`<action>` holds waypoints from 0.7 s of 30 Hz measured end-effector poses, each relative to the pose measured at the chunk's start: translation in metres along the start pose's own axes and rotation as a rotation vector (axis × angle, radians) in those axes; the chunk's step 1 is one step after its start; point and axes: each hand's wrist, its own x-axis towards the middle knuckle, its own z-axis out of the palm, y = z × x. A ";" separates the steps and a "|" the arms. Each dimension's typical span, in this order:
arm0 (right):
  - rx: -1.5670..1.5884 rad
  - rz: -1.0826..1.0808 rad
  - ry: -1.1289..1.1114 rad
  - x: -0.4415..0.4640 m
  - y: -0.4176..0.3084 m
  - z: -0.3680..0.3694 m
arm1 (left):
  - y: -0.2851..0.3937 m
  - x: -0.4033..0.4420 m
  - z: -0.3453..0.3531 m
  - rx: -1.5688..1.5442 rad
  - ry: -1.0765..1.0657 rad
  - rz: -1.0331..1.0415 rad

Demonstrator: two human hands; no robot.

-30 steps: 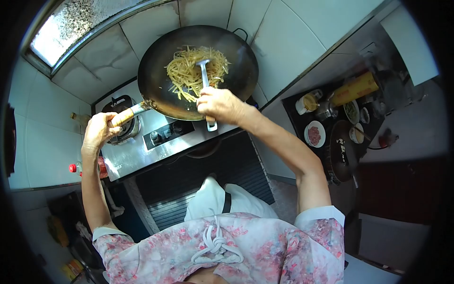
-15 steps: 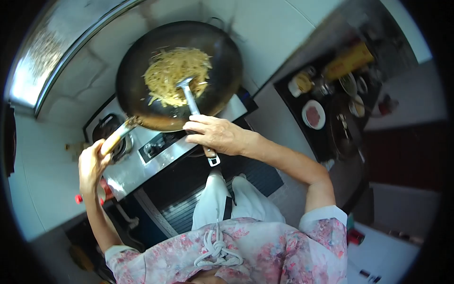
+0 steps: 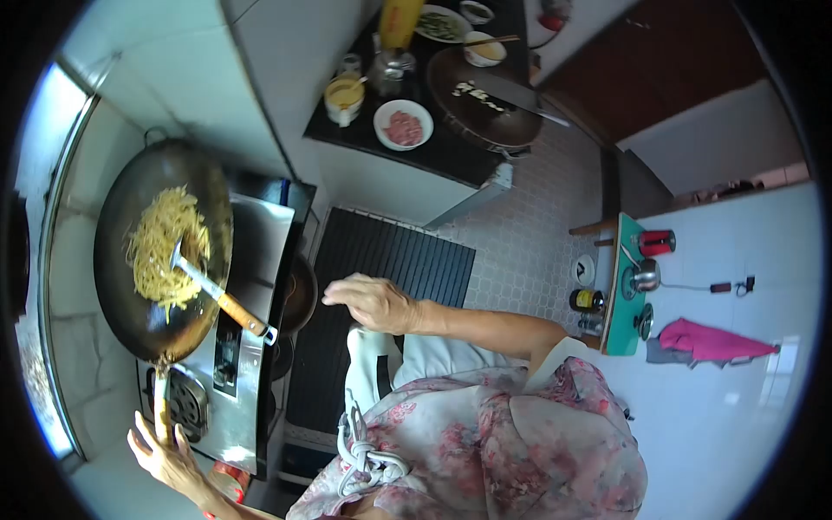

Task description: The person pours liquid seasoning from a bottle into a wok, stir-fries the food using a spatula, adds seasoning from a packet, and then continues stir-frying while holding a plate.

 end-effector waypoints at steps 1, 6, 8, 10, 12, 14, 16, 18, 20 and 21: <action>-0.014 0.089 -0.066 -0.024 0.009 -0.005 | 0.027 -0.004 -0.007 0.073 0.105 0.063; -0.206 0.783 -0.559 -0.171 0.093 -0.035 | 0.119 -0.049 0.011 -0.180 0.377 0.335; -0.269 1.014 -0.636 -0.242 0.124 -0.053 | 0.151 -0.079 0.042 -0.478 0.184 0.363; -0.271 1.170 -0.549 -0.322 0.141 -0.073 | 0.191 -0.111 0.074 -0.627 -0.057 0.286; -0.342 1.475 -0.561 -0.406 0.169 -0.072 | 0.226 -0.135 0.096 -0.704 -0.343 0.292; -0.308 1.611 -0.439 -0.476 0.166 -0.079 | 0.204 -0.186 0.179 -0.941 -0.679 0.178; -0.300 1.466 -0.447 -0.556 0.167 -0.075 | 0.199 -0.219 0.212 -0.788 -1.055 0.151; -0.232 1.515 -0.526 -0.573 0.139 -0.080 | 0.168 -0.267 0.270 -0.546 -1.276 0.095; 0.001 1.699 -0.307 -0.600 0.122 -0.072 | 0.184 -0.285 0.257 -0.568 -1.425 -0.098; -0.044 1.465 -0.314 -0.610 0.111 -0.072 | 0.187 -0.298 0.255 -0.623 -1.427 -0.240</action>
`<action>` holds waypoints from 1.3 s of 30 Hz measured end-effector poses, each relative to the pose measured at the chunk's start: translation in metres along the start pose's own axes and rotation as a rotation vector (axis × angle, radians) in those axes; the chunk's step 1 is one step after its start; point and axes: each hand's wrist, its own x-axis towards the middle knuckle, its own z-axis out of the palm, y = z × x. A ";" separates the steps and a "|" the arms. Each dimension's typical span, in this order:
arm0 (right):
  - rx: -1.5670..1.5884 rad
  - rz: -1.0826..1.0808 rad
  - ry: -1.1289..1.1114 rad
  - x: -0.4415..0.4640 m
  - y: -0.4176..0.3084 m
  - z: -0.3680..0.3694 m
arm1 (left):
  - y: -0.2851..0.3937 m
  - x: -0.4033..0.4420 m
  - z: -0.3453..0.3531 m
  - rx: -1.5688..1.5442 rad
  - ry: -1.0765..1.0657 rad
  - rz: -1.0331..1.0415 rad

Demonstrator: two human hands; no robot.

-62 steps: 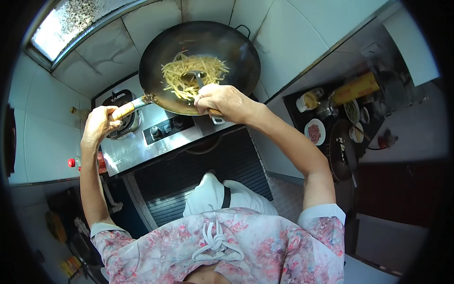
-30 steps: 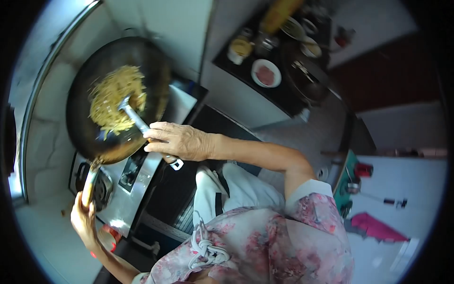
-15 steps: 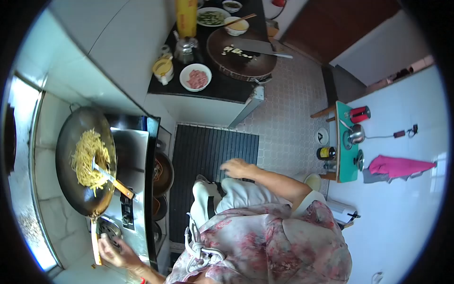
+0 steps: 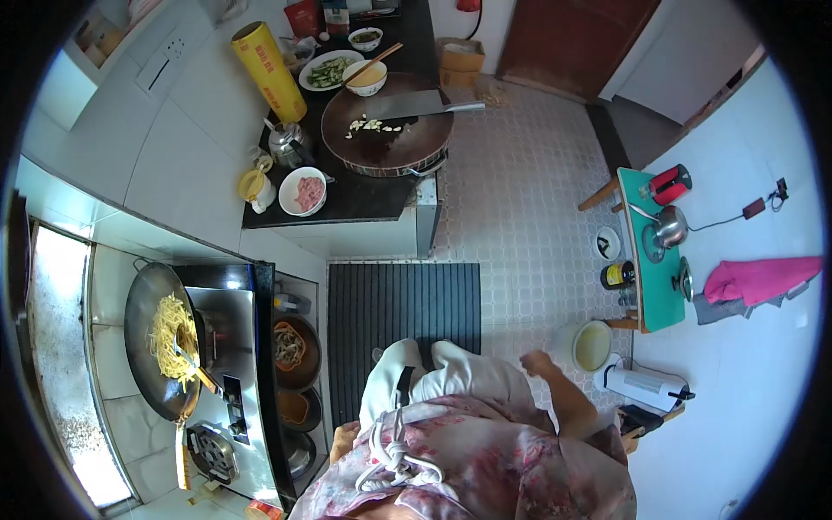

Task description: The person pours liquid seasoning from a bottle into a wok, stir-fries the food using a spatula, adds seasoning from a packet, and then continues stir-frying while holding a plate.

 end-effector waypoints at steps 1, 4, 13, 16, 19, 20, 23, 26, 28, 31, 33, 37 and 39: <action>0.336 0.154 0.094 -0.019 0.001 0.008 | 0.007 -0.005 0.011 -0.088 0.019 -0.055; 0.411 0.041 0.090 -0.001 0.074 0.056 | 0.026 -0.014 0.035 -0.333 0.035 -0.179; 0.565 0.211 0.028 -0.017 0.055 -0.020 | 0.086 0.000 0.079 -0.488 0.039 -0.116; 0.511 0.243 0.019 0.011 0.045 -0.041 | 0.102 0.002 0.078 -0.476 0.039 -0.109; 0.347 0.204 0.020 0.041 0.029 -0.062 | 0.103 0.011 0.072 -0.519 0.024 -0.143; 0.308 0.177 0.021 0.053 0.023 -0.066 | 0.102 0.017 0.068 -0.528 0.042 -0.168; 0.286 0.158 -0.021 0.064 -0.006 -0.097 | 0.090 0.033 0.060 -0.587 0.104 -0.267; 0.389 0.169 -0.024 0.076 -0.040 -0.127 | 0.101 0.038 0.047 -0.695 0.161 -0.367; 0.358 0.164 -0.010 0.089 -0.050 -0.140 | 0.110 0.041 0.039 -0.727 0.164 -0.340; 0.174 0.145 -0.019 0.118 -0.065 -0.156 | 0.147 0.037 0.025 -0.764 0.180 -0.249; 0.102 0.177 -0.056 0.132 -0.071 -0.166 | 0.169 0.036 0.017 -0.811 0.148 -0.153; -0.021 0.173 -0.056 0.152 -0.093 -0.180 | 0.178 0.036 0.010 -0.911 0.185 0.001; -0.281 0.089 -0.084 0.176 -0.096 -0.187 | 0.176 0.029 0.013 -0.941 0.257 -0.035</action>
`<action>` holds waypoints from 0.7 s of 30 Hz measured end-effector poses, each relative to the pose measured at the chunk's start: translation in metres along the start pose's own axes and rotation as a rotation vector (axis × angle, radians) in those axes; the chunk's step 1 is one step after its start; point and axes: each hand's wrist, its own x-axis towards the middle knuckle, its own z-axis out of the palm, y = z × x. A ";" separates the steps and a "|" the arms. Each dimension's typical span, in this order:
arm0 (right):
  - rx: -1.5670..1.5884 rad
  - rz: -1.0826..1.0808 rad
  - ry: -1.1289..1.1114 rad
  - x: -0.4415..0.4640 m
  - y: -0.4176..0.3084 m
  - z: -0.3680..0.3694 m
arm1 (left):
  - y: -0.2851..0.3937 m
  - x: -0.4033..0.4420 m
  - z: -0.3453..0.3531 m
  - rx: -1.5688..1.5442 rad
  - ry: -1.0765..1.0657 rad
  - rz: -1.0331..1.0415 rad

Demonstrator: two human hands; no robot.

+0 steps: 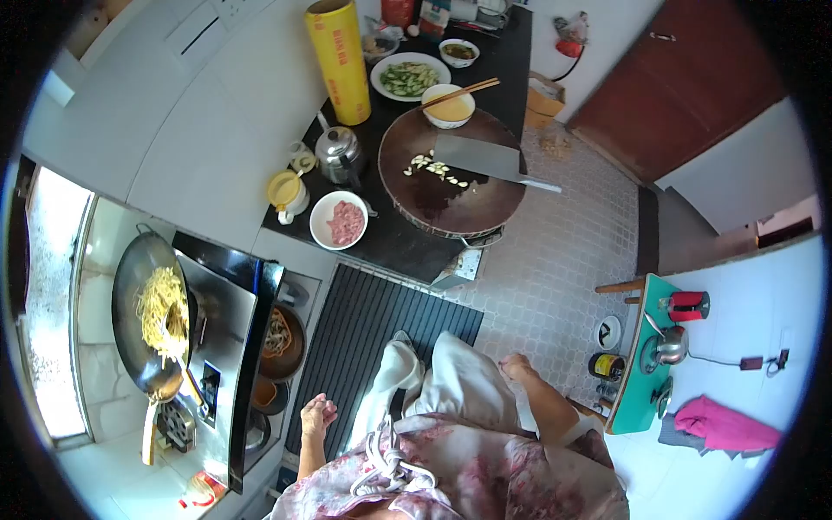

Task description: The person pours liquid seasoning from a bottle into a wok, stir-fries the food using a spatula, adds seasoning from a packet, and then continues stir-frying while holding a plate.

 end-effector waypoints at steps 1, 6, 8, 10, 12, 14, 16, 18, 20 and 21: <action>-0.044 -0.025 -0.002 0.003 -0.001 -0.006 | -0.007 -0.005 -0.002 -0.012 0.038 -0.010; -0.315 -0.091 -0.105 0.044 0.008 -0.050 | -0.086 -0.025 -0.022 -0.119 0.172 -0.020; 0.119 0.022 0.009 0.049 0.017 -0.060 | -0.110 -0.052 -0.012 -0.142 0.276 -0.150; 0.361 0.086 0.062 0.059 0.010 -0.088 | -0.157 -0.051 -0.011 -0.195 0.315 -0.267; 0.393 -0.022 0.041 0.085 0.023 -0.097 | -0.189 -0.053 0.002 -0.245 0.302 -0.328; 0.426 0.020 -0.003 0.085 0.015 -0.111 | -0.216 -0.059 0.017 -0.329 0.308 -0.354; 0.268 -0.081 -0.012 0.114 0.038 -0.104 | -0.211 -0.054 0.045 -0.393 0.339 -0.351; 0.196 -0.130 -0.029 0.125 0.025 -0.119 | -0.225 -0.033 0.058 -0.443 0.298 -0.254; 0.195 -0.118 -0.063 0.095 -0.003 -0.135 | -0.225 -0.025 0.073 -0.464 0.250 -0.180; 0.222 -0.118 -0.066 0.095 -0.009 -0.140 | -0.216 -0.028 0.081 -0.466 0.255 -0.167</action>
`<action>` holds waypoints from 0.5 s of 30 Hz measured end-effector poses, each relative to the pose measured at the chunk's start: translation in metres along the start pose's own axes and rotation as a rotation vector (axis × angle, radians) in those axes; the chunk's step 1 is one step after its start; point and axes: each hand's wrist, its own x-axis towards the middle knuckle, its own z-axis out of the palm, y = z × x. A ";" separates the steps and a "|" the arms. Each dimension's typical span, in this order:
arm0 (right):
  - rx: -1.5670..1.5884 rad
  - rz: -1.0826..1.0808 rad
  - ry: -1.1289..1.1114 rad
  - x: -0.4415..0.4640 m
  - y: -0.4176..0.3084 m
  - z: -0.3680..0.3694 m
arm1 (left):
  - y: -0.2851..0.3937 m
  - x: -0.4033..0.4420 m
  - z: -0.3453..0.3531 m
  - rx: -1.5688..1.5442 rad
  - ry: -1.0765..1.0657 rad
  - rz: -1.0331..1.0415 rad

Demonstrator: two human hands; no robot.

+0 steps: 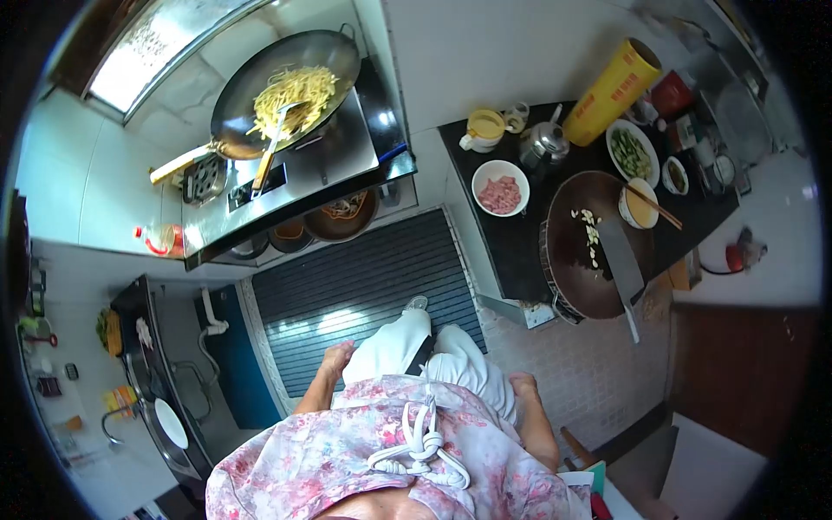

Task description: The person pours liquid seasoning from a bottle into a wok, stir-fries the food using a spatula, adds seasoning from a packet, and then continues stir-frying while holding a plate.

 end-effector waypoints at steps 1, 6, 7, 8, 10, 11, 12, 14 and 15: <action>0.028 0.001 -0.001 0.002 -0.005 -0.004 | 0.002 -0.004 0.008 -0.002 0.001 0.013; 0.108 -0.008 -0.016 -0.004 -0.046 -0.025 | 0.012 -0.019 0.018 0.027 0.024 -0.003; 0.109 -0.042 -0.012 -0.001 -0.044 -0.027 | 0.015 -0.024 0.017 0.007 0.031 -0.009; 0.113 -0.076 -0.007 0.002 -0.041 -0.027 | 0.017 -0.030 0.016 -0.001 0.045 -0.013; 0.089 -0.063 -0.017 0.009 -0.029 -0.028 | 0.020 -0.038 0.013 -0.013 0.074 -0.023; 0.076 -0.055 -0.024 0.012 -0.020 -0.026 | 0.021 -0.039 0.010 -0.004 0.089 -0.029; 0.147 -0.032 -0.031 0.014 -0.009 -0.022 | 0.015 -0.035 0.005 0.004 0.105 -0.036; 0.287 0.015 -0.044 0.017 0.011 -0.014 | 0.010 -0.033 0.000 0.015 0.128 -0.045; 0.188 -0.002 -0.029 0.013 0.015 -0.012 | 0.010 -0.034 0.000 0.019 0.134 -0.046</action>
